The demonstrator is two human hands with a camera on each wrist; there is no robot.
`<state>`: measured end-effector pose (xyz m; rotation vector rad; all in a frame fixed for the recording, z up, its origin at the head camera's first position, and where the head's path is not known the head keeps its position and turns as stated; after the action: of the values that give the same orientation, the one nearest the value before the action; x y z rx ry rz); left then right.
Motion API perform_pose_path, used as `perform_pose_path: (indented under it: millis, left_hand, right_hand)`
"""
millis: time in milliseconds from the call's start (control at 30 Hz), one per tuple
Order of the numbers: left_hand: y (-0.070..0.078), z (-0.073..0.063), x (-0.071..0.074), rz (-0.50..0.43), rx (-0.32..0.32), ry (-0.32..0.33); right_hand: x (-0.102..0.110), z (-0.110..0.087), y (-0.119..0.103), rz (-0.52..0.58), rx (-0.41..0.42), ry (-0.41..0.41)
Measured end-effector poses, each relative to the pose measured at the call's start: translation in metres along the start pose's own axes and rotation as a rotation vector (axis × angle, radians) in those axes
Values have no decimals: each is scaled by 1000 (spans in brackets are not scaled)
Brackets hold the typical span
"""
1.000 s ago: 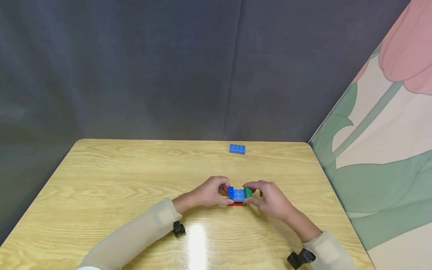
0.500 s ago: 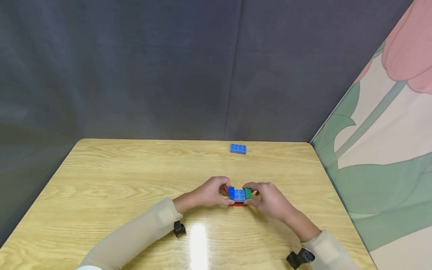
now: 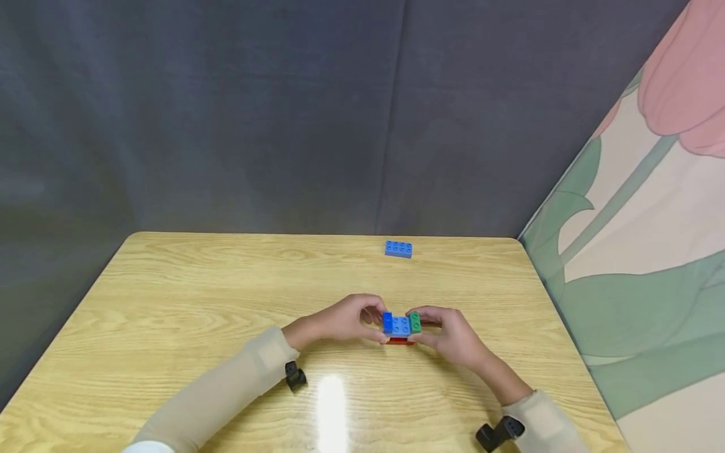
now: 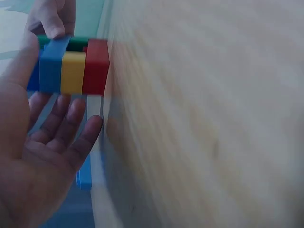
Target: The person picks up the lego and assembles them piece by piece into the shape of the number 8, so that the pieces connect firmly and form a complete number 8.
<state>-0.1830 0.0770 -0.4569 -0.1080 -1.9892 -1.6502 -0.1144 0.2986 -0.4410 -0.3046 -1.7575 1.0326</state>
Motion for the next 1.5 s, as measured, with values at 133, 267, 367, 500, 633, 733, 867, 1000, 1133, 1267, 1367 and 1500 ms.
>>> perform_pose_path:
  millis: [133, 267, 367, 500, 633, 733, 867, 1000, 1133, 1267, 1367, 1500]
  left_hand:
    - [0, 4, 13, 7, -4, 21]
    - [2, 13, 32, 65, 9, 95]
    - [2, 23, 50, 142, 24, 148]
    - [-1, 40, 70, 224, 92, 211]
    - [-7, 57, 84, 251, 178, 261]
    - [-14, 68, 90, 294, 229, 272]
    - [-21, 77, 92, 371, 277, 239]
    - [-25, 82, 88, 428, 324, 168]
    - [-26, 83, 83, 460, 391, 115]
    - [-25, 86, 82, 468, 404, 169]
    - [-26, 90, 80, 469, 406, 224]
    - [-28, 94, 77, 503, 446, 271]
  right_hand:
    - [1, 0, -1, -3, -10, -11]
    - [2, 0, -2, 4, -18, -30]
    - [3, 1, -2, 9, -15, -35]
    - [2, 1, -1, 2, -8, -40]
    - [1, 1, -2, -21, -6, -42]
    - [1, 2, -3, -45, -2, -40]
    - [2, 2, -3, -56, -6, -40]
    - [2, 2, -2, -42, -4, -45]
    - [2, 2, -3, -30, 1, -62]
    - [2, 2, -3, -20, -13, -70]
    - [3, 1, -3, -17, -20, -70]
    - [4, 1, -4, -24, -18, -70]
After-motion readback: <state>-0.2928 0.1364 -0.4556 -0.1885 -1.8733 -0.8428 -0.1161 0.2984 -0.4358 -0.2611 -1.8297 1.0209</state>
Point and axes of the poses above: each hand's wrist, its own z-axis towards the middle knuckle, its own x-axis out of the back of the hand, y = z × x, the point moved 3 cm from there along z, towards the middle knuckle, and after that the axes turned 15 degrees about -y, right-handed, at the moved point
